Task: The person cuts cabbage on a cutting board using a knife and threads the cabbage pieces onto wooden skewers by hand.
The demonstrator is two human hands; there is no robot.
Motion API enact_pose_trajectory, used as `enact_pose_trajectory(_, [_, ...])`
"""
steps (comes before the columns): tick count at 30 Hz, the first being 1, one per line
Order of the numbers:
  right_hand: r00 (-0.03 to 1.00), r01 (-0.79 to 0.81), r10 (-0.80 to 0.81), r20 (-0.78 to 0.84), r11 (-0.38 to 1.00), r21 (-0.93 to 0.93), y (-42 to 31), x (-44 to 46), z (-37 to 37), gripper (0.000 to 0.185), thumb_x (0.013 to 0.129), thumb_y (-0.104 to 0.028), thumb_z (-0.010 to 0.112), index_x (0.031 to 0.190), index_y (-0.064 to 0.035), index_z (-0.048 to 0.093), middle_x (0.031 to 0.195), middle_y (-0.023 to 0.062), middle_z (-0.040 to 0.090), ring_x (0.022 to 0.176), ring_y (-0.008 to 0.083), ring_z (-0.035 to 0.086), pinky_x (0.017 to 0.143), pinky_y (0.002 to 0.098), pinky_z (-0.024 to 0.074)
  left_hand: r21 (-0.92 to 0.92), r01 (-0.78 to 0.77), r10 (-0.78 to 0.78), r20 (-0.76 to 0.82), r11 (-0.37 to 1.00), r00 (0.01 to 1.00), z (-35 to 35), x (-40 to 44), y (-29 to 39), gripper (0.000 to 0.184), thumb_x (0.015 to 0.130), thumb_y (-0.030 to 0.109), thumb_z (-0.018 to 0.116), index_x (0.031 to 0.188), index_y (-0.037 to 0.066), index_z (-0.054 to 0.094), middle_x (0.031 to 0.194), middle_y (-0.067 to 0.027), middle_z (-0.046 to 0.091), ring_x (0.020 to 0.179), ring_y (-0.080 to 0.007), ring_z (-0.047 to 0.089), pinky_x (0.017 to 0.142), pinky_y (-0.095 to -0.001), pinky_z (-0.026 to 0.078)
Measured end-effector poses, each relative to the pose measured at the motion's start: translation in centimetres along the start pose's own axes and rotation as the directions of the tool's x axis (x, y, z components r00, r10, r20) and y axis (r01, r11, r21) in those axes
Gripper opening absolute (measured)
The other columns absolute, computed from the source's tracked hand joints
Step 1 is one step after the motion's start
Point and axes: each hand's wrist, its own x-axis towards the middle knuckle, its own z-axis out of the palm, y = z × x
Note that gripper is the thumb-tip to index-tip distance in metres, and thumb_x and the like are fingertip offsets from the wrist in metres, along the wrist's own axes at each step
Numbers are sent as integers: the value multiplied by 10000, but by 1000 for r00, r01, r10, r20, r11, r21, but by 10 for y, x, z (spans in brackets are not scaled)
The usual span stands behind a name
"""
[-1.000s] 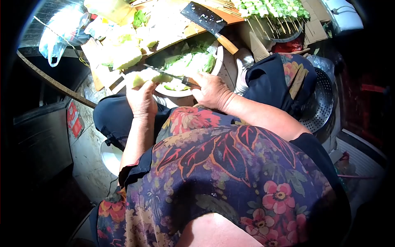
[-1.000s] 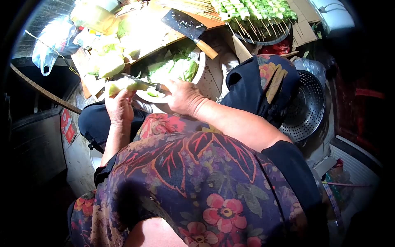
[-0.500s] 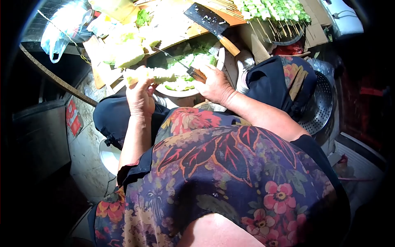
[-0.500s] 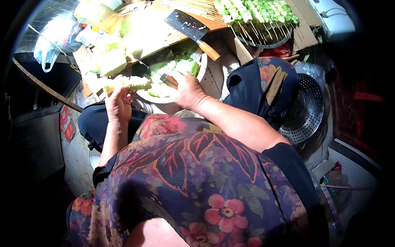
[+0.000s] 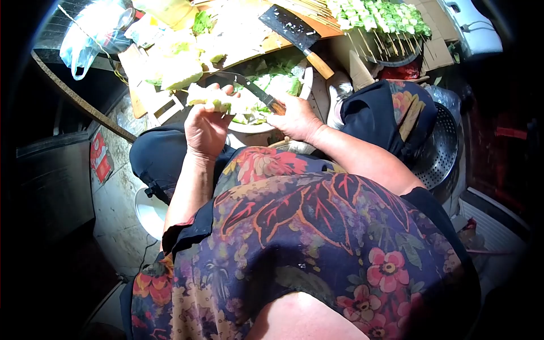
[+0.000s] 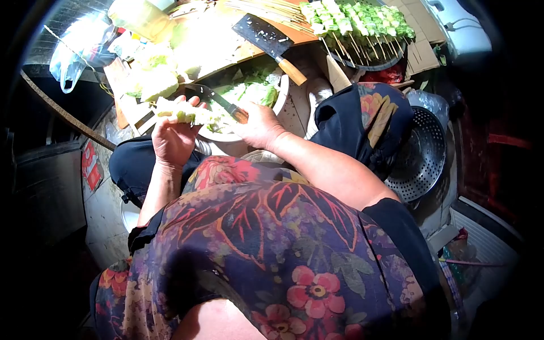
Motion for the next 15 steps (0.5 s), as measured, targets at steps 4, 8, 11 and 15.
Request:
enact_pose_trajectory(4, [982,-168,160,102,982,81,-3,1,-4,473,735,-220,699,1147,-14,594,977,138,651,881,224,637,810,321,508,199,-13,45,-159,980,986,5,2,-3,533,796,-31,453,1324,37,415,1300,-213,512,1222,-367,491,1034,-541,396])
enact_pose_trajectory(8, [903,-387,339,263,908,159,-9,2,-9,450,735,-204,686,1125,-3,590,951,134,646,851,215,631,784,322,512,307,-20,92,-223,952,971,8,1,-4,474,793,-39,515,1258,30,458,1173,-155,584,1073,-282,587,939,-466,485])
enact_pose_trajectory(11, [951,-292,269,149,942,165,0,3,-3,428,771,-160,680,1152,-13,549,808,64,607,622,132,596,579,275,514,383,-49,156,-254,923,955,5,2,-5,447,794,-41,548,1227,34,469,1116,-107,598,1007,-240,612,861,-425,530])
enact_pose_trajectory(15, [966,210,-237,-102,952,-223,-4,-3,-1,368,785,-179,696,1068,3,548,837,117,601,790,234,623,735,329,511,470,-73,232,-290,880,929,6,2,-8,446,790,-49,570,1217,30,471,1090,-101,601,964,-223,625,811,-386,550])
